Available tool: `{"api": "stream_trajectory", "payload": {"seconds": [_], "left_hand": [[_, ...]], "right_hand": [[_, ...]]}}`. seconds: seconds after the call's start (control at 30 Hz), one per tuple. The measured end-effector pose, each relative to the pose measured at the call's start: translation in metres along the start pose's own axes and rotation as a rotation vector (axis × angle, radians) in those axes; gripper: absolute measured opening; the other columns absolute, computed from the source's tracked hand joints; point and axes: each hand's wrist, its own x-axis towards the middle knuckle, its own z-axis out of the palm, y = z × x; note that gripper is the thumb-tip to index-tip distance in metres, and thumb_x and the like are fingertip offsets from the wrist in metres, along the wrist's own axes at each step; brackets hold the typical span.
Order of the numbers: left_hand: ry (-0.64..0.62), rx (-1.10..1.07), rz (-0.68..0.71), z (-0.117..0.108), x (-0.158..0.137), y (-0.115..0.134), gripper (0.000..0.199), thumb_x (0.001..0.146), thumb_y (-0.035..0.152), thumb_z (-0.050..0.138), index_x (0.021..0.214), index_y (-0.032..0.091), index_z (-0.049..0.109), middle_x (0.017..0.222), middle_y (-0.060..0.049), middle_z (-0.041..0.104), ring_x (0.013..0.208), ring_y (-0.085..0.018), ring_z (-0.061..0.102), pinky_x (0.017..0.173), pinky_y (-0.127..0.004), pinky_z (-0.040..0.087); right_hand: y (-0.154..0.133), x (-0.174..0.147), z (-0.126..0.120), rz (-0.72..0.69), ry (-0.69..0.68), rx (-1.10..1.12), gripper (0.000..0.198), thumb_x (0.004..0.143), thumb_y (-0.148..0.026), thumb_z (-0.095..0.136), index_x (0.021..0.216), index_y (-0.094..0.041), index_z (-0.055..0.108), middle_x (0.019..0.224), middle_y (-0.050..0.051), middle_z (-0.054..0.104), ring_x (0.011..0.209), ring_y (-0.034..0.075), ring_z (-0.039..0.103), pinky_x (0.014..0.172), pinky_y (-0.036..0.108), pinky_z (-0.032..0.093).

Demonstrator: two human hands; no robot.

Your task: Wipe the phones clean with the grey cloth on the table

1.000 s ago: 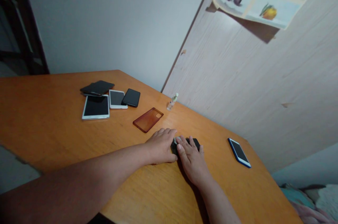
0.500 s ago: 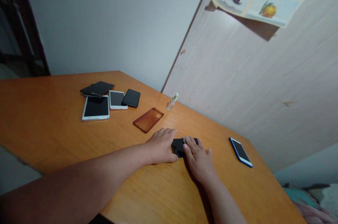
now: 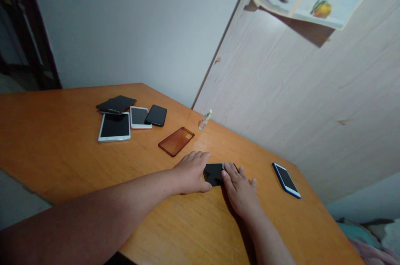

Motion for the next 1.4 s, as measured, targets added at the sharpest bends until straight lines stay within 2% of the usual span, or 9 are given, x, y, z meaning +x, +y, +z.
{"api": "stream_trajectory", "payload": {"seconds": [0.07,0.13,0.3,0.37,0.57,0.83,1.03,1.27,1.4], "left_hand": [[-0.002,-0.002,-0.004,-0.001,0.0,0.001,0.079,0.062,0.052,0.071,0.129,0.02,0.044,0.134,-0.014,0.054,0.125,-0.036,0.048,0.102,-0.047,0.044],[0.007,-0.002,0.001,-0.001,0.0,0.001,0.078,0.062,0.052,0.071,0.128,0.02,0.046,0.134,-0.013,0.054,0.124,-0.035,0.049,0.102,-0.046,0.044],[0.02,-0.001,0.015,-0.003,-0.002,0.002,0.069,0.068,0.052,0.066,0.126,0.02,0.048,0.129,-0.013,0.057,0.121,-0.035,0.051,0.1,-0.046,0.045],[0.003,-0.007,0.018,-0.004,-0.002,0.002,0.068,0.069,0.052,0.065,0.127,0.021,0.048,0.129,-0.013,0.057,0.122,-0.035,0.051,0.101,-0.047,0.045],[-0.007,-0.008,0.016,-0.004,0.0,0.001,0.076,0.063,0.053,0.07,0.128,0.02,0.048,0.131,-0.014,0.055,0.122,-0.036,0.05,0.101,-0.047,0.045],[-0.003,0.013,0.024,-0.003,-0.001,0.001,0.069,0.068,0.051,0.066,0.127,0.02,0.048,0.125,-0.013,0.057,0.119,-0.035,0.051,0.1,-0.047,0.045],[-0.019,0.023,0.026,-0.005,-0.001,0.001,0.072,0.065,0.054,0.068,0.125,0.019,0.05,0.123,-0.013,0.057,0.117,-0.035,0.052,0.099,-0.047,0.046],[-0.025,0.062,0.041,-0.008,-0.002,0.002,0.057,0.072,0.057,0.062,0.115,0.02,0.056,0.116,-0.012,0.059,0.111,-0.033,0.054,0.096,-0.045,0.048],[-0.03,0.074,0.043,-0.009,-0.002,0.003,0.06,0.071,0.058,0.063,0.117,0.02,0.056,0.117,-0.012,0.058,0.113,-0.033,0.053,0.096,-0.045,0.047]], "right_hand": [[0.014,0.003,-0.002,0.142,0.03,-0.044,0.061,0.099,-0.06,0.023,0.151,-0.032,0.04,0.158,0.002,0.035,0.149,0.037,0.019,0.11,0.077,0.011],[0.017,0.001,-0.002,0.158,0.036,-0.059,0.063,0.098,-0.061,0.024,0.151,-0.031,0.04,0.158,0.003,0.035,0.149,0.037,0.018,0.11,0.076,0.01],[-0.015,-0.019,0.0,-0.208,-0.097,0.059,0.058,0.099,-0.06,0.025,0.15,-0.036,0.041,0.16,-0.001,0.031,0.151,0.029,0.013,0.118,0.064,0.006],[-0.018,-0.022,-0.002,-0.258,-0.132,0.07,0.057,0.1,-0.06,0.025,0.15,-0.037,0.041,0.159,-0.001,0.032,0.151,0.028,0.015,0.118,0.064,0.003],[0.018,-0.009,-0.007,0.114,0.008,-0.123,0.059,0.099,-0.059,0.025,0.148,-0.033,0.044,0.156,0.002,0.038,0.148,0.038,0.02,0.108,0.079,0.009],[-0.019,-0.031,-0.011,-0.26,-0.168,0.072,0.054,0.1,-0.058,0.031,0.149,-0.038,0.041,0.158,0.0,0.034,0.15,0.03,0.018,0.118,0.065,0.005],[0.011,-0.019,-0.014,0.049,-0.037,-0.138,0.056,0.098,-0.056,0.032,0.147,-0.032,0.046,0.155,0.001,0.039,0.149,0.037,0.017,0.111,0.077,0.004],[-0.018,-0.035,-0.019,-0.299,-0.205,0.017,0.055,0.099,-0.06,0.03,0.148,-0.038,0.042,0.157,-0.002,0.035,0.15,0.03,0.014,0.117,0.066,0.001],[-0.004,-0.03,-0.022,-0.147,-0.142,-0.04,0.054,0.099,-0.059,0.031,0.144,-0.036,0.049,0.155,0.0,0.039,0.149,0.033,0.018,0.113,0.073,0.001]]}}
